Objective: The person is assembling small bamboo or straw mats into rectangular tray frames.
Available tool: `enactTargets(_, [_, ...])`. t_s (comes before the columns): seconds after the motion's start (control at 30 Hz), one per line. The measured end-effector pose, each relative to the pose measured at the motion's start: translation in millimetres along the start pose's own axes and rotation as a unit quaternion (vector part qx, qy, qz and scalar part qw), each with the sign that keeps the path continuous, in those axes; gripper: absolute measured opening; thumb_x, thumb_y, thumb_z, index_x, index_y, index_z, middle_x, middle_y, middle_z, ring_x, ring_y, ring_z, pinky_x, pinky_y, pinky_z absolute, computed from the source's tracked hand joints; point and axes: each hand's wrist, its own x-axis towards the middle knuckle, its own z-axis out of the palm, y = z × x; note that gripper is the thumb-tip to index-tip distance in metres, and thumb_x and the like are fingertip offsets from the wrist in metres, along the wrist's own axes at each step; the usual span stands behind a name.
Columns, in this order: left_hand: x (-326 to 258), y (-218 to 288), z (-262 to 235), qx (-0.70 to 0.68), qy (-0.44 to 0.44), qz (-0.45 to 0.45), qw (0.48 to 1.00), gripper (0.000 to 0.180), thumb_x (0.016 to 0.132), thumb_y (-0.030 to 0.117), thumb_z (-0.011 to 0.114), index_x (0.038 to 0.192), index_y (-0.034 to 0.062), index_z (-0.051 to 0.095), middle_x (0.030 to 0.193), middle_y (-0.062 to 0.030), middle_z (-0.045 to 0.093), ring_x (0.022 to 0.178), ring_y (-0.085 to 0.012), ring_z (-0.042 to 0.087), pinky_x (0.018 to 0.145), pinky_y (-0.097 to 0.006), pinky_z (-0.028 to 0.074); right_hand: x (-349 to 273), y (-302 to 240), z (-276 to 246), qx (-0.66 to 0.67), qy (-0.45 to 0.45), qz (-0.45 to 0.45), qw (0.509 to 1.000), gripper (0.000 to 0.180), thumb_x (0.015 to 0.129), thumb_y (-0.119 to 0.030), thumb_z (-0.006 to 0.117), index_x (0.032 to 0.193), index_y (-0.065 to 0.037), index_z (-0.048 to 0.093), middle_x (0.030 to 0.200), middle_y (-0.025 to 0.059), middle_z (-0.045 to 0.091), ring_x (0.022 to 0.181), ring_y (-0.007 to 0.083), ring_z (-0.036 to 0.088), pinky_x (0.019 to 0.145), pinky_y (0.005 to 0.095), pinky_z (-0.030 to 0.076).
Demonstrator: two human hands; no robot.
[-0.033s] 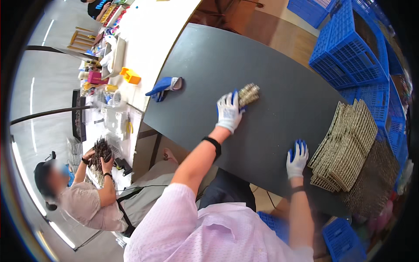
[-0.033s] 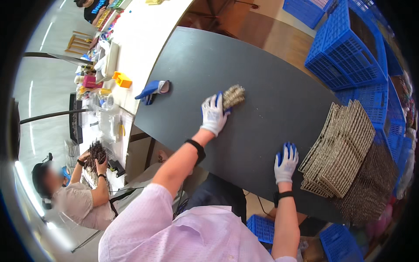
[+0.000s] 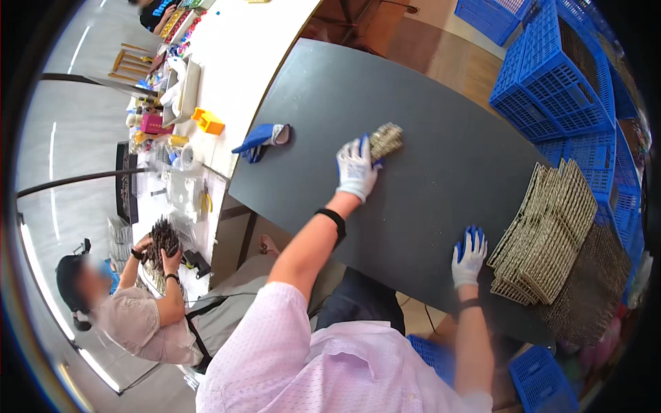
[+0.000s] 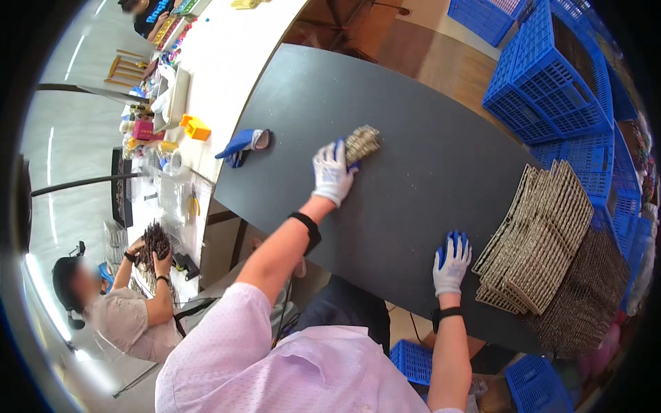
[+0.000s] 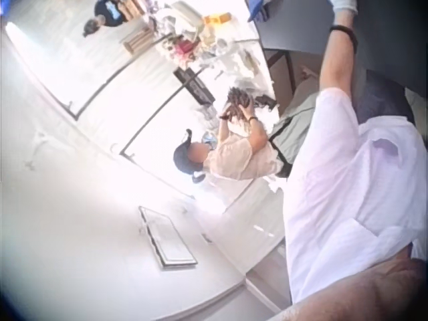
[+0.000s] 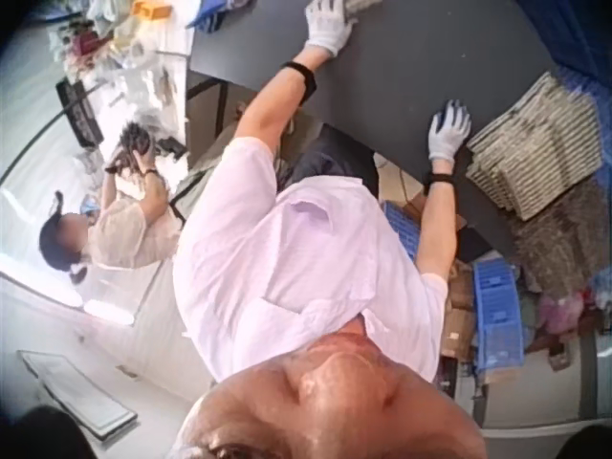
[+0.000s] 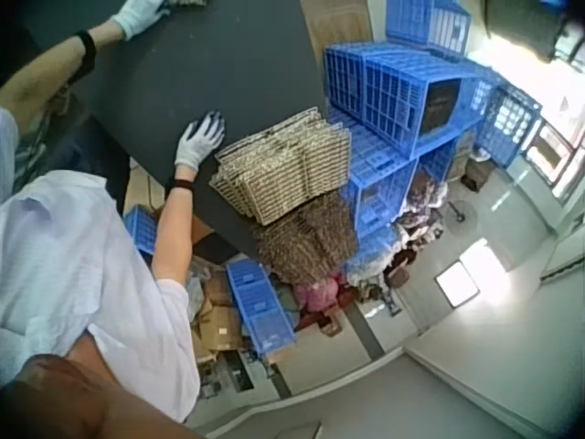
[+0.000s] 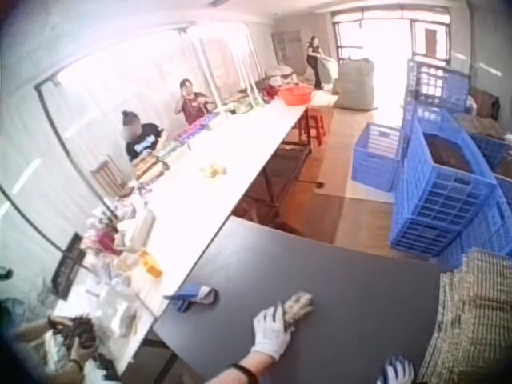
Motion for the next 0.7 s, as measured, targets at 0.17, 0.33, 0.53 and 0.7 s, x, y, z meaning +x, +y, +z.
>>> enactTargets(0.17, [130.2,-111.1,0.5,0.143,-0.009,-0.117,0.983,0.085,0.089,0.044,0.074,0.156,0.0049,0.039,0.145,-0.0227,0.052,0.133,-0.0431,0.048,0.111,-0.056,0.037,-21.4,9.5,22.1,-0.001,0.017,0.003,1.0,0.066,0.093,-0.021,0.064,0.153,-0.005,0.043,0.161,0.0174,0.037,0.152,0.0409,0.028,0.125,0.0608,0.019])
enactTargets(0.33, [187.7,-157.4,-2.1,0.125,-0.051,-0.141,0.981,0.092,0.088,0.054,0.072,0.159,0.0091,0.034,0.149,-0.0186,0.049,0.137,-0.0402,0.045,0.113,-0.056,0.037,-22.4,9.4,26.2,-0.017,-0.027,0.031,0.999,0.068,0.092,-0.021,0.064,0.154,-0.005,0.04,0.163,0.0176,0.034,0.153,0.0421,0.026,0.126,0.0614,0.017])
enactTargets(0.53, [185.7,-145.8,-35.6,0.072,-0.089,-0.116,0.987,0.112,0.078,0.064,0.08,0.161,0.008,0.029,0.154,-0.021,0.044,0.139,-0.0413,0.043,0.114,-0.053,0.037,-13.2,1.8,12.3,-0.017,-0.053,0.036,0.998,0.07,0.09,-0.022,0.067,0.152,-0.004,0.041,0.161,0.0183,0.036,0.152,0.0433,0.026,0.126,0.0612,0.016])
enactTargets(0.7, [182.4,-155.6,-49.5,0.162,-0.07,-0.014,0.984,0.11,0.077,0.065,0.079,0.158,0.0062,0.036,0.158,-0.0242,0.043,0.147,-0.0428,0.039,0.117,-0.059,0.034,-6.4,-13.9,-8.2,0.003,-0.058,0.066,0.996,0.056,0.092,-0.033,0.067,0.142,-0.011,0.055,0.153,0.0176,0.045,0.147,0.0427,0.035,0.123,0.0616,0.021])
